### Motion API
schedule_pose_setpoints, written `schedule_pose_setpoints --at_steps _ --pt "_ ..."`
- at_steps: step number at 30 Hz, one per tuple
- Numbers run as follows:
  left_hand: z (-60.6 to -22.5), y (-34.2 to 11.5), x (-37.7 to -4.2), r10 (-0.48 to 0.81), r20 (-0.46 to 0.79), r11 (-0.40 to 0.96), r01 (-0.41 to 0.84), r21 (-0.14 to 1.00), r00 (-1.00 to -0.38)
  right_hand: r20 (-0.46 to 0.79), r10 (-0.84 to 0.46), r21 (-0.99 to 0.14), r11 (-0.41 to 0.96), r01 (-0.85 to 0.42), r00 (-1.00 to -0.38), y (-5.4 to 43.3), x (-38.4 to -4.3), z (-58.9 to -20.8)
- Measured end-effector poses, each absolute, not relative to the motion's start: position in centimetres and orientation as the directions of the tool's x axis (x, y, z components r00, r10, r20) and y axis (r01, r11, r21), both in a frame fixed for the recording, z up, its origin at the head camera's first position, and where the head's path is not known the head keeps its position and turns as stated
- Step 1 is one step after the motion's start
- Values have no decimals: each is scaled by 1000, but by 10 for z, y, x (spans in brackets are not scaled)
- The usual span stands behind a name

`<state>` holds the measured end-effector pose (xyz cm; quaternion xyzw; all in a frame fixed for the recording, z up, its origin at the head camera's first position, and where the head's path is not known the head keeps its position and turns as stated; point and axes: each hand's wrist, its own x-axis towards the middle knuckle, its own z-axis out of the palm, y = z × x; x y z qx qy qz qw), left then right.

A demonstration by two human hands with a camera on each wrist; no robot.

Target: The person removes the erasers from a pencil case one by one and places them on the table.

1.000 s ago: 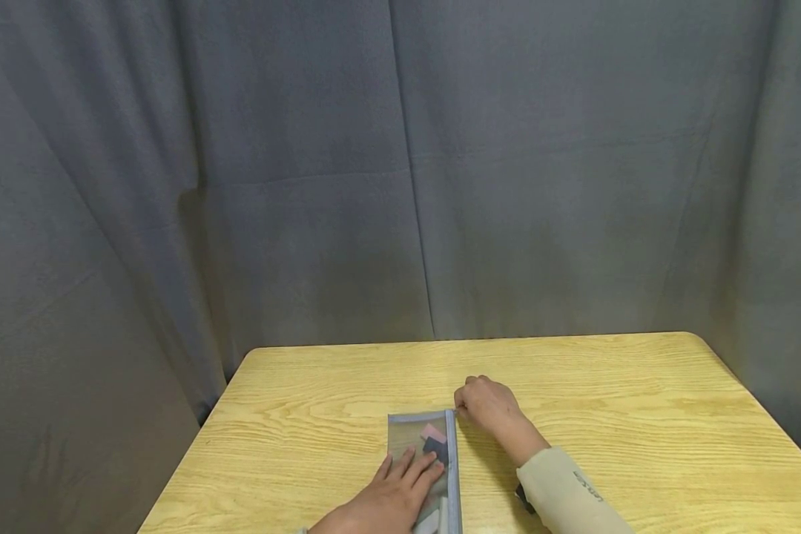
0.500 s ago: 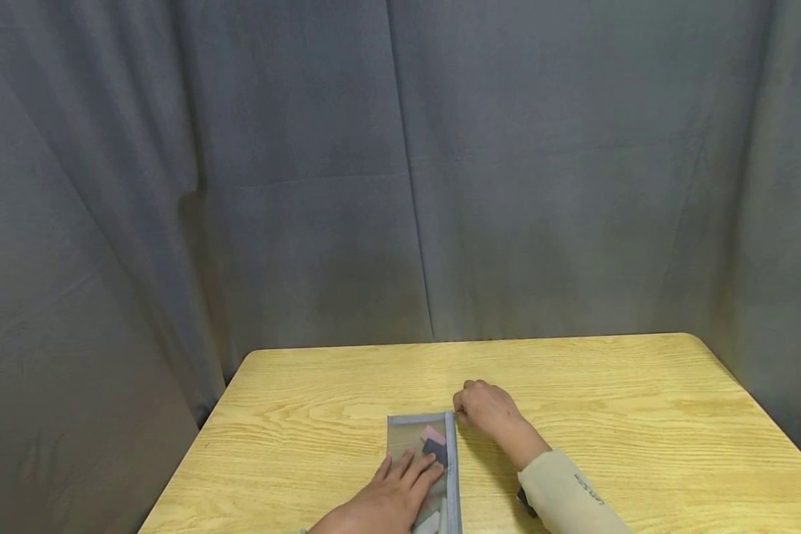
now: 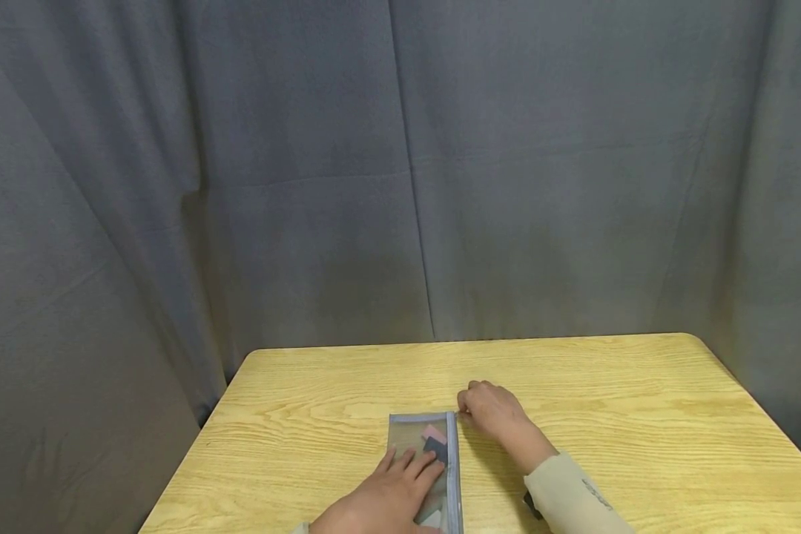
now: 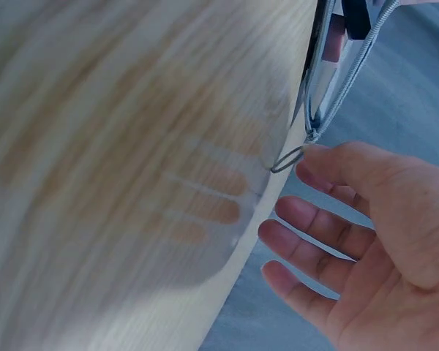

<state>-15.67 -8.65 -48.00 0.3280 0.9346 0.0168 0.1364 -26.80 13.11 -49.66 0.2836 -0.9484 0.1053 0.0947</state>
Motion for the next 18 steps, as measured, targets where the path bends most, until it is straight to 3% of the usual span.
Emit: schedule_pose_setpoints --at_steps 8,18 --pt "-474 -82 -154 615 -252 788 597 151 -747 160 -502 -192 829 -526 -850 138 -253 -492" --pt "-473 -76 -155 614 -248 789 588 178 -749 114 -573 -302 758 -578 -812 152 -231 -483"
